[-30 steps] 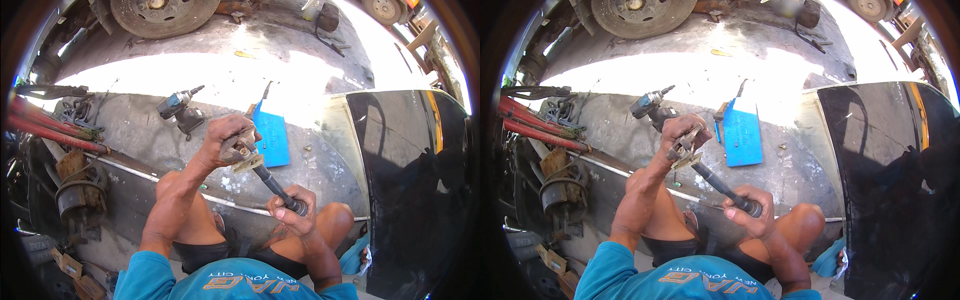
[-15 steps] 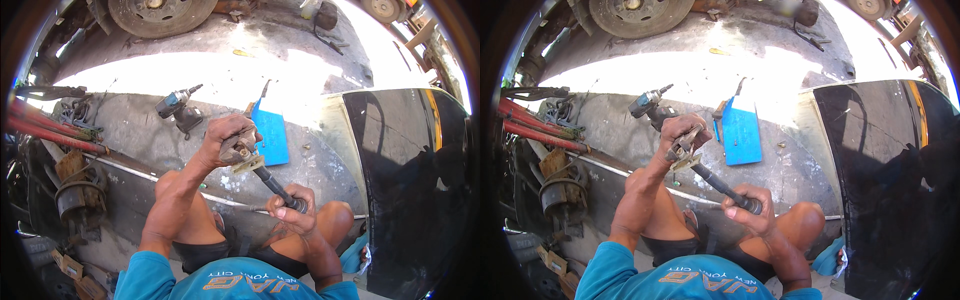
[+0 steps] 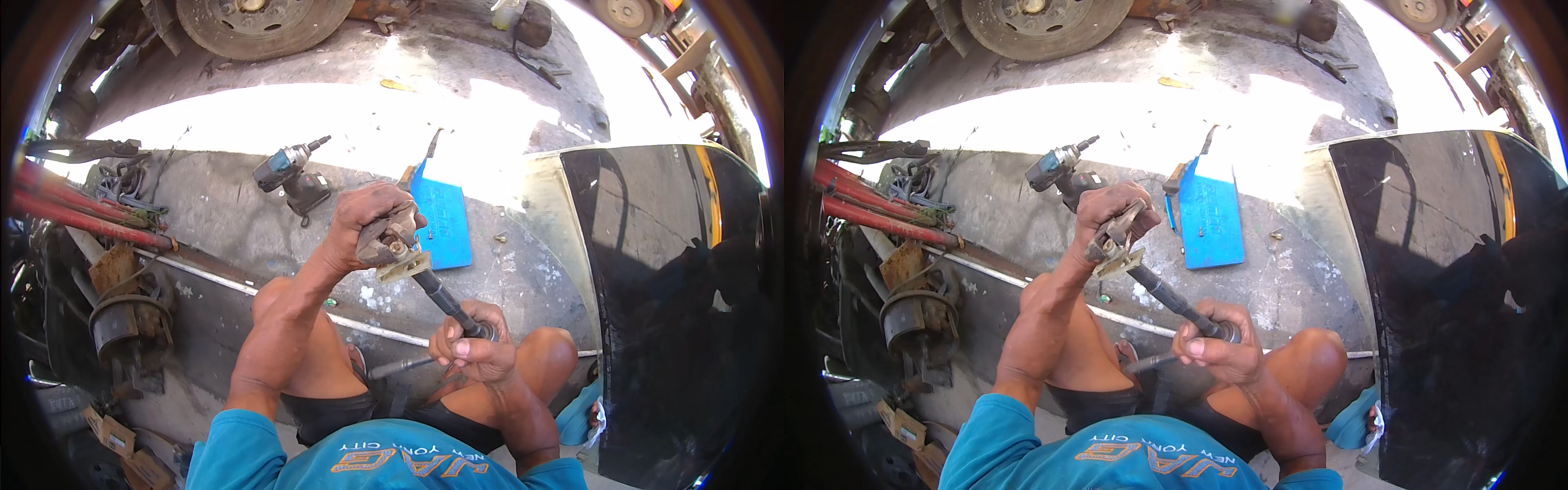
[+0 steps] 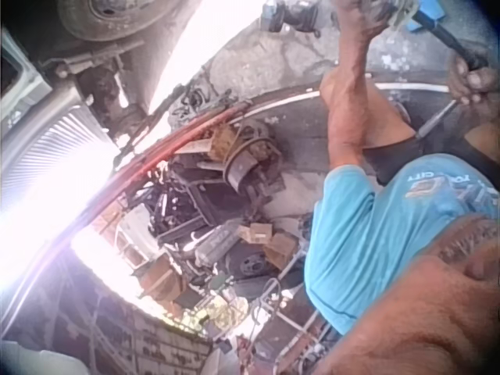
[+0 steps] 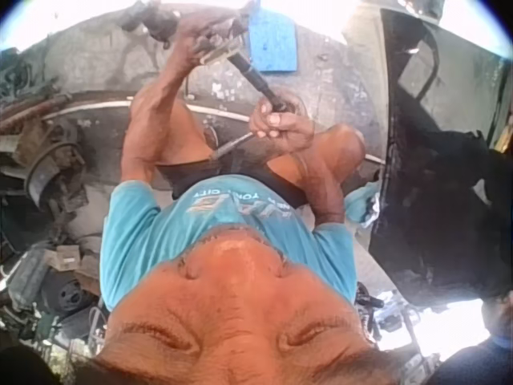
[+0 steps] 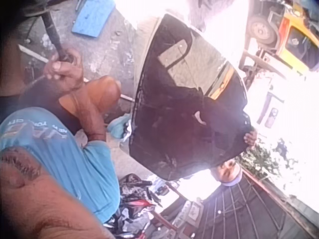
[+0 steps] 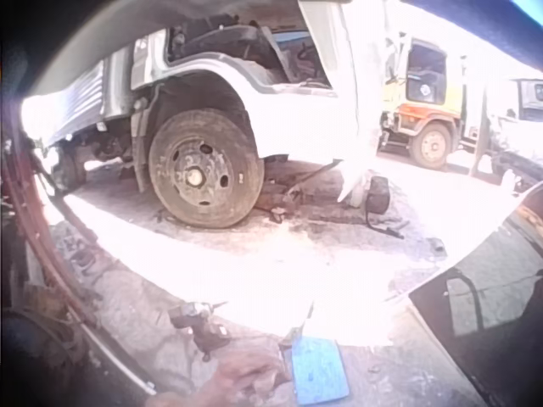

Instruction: The person sits on the floor and uses pliers and a metal rod to manipulate a small metal component. They repeatedly grip, twist, and adjust the part with the tools, then stand up and walk toward a vehicle.

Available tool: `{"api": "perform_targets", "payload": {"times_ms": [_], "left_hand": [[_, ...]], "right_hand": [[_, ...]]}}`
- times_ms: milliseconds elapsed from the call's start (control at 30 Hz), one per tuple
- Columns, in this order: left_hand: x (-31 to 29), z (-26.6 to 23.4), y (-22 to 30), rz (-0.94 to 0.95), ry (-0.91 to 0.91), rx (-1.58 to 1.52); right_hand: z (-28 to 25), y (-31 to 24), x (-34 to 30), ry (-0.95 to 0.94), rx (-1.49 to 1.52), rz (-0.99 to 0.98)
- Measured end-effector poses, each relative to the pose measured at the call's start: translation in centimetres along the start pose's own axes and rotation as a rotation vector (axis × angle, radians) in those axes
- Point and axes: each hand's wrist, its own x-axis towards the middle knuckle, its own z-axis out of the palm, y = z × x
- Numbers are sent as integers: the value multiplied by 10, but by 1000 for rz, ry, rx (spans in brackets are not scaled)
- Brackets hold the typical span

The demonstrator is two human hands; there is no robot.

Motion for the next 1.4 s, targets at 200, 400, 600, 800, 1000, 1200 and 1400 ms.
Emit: {"api": "perform_targets", "payload": {"times_ms": [200, 400, 600, 800, 1000, 1200, 1400], "left_hand": [[1, -5, 2, 63, 30, 95], [5, -9, 6, 130, -13, 140], [4, -8, 5, 288, -33, 265], [4, -6, 7, 393, -49, 297], [4, -7, 6, 424, -62, 296], [2, -11, 6, 398, -35, 297], [1, -12, 4, 374, -21, 323]], "right_hand": [[-13, 0, 13, 176, -1271, -848], [-24, 3, 4, 205, -830, -375], [-53, 16, 8, -92, 152, 98], [-65, 11, 8, -190, 331, 288], [-56, 10, 7, 62, -42, 78], [-52, 3, 7, 211, -841, -367], [-51, 10, 15, 290, -961, -436]]}}
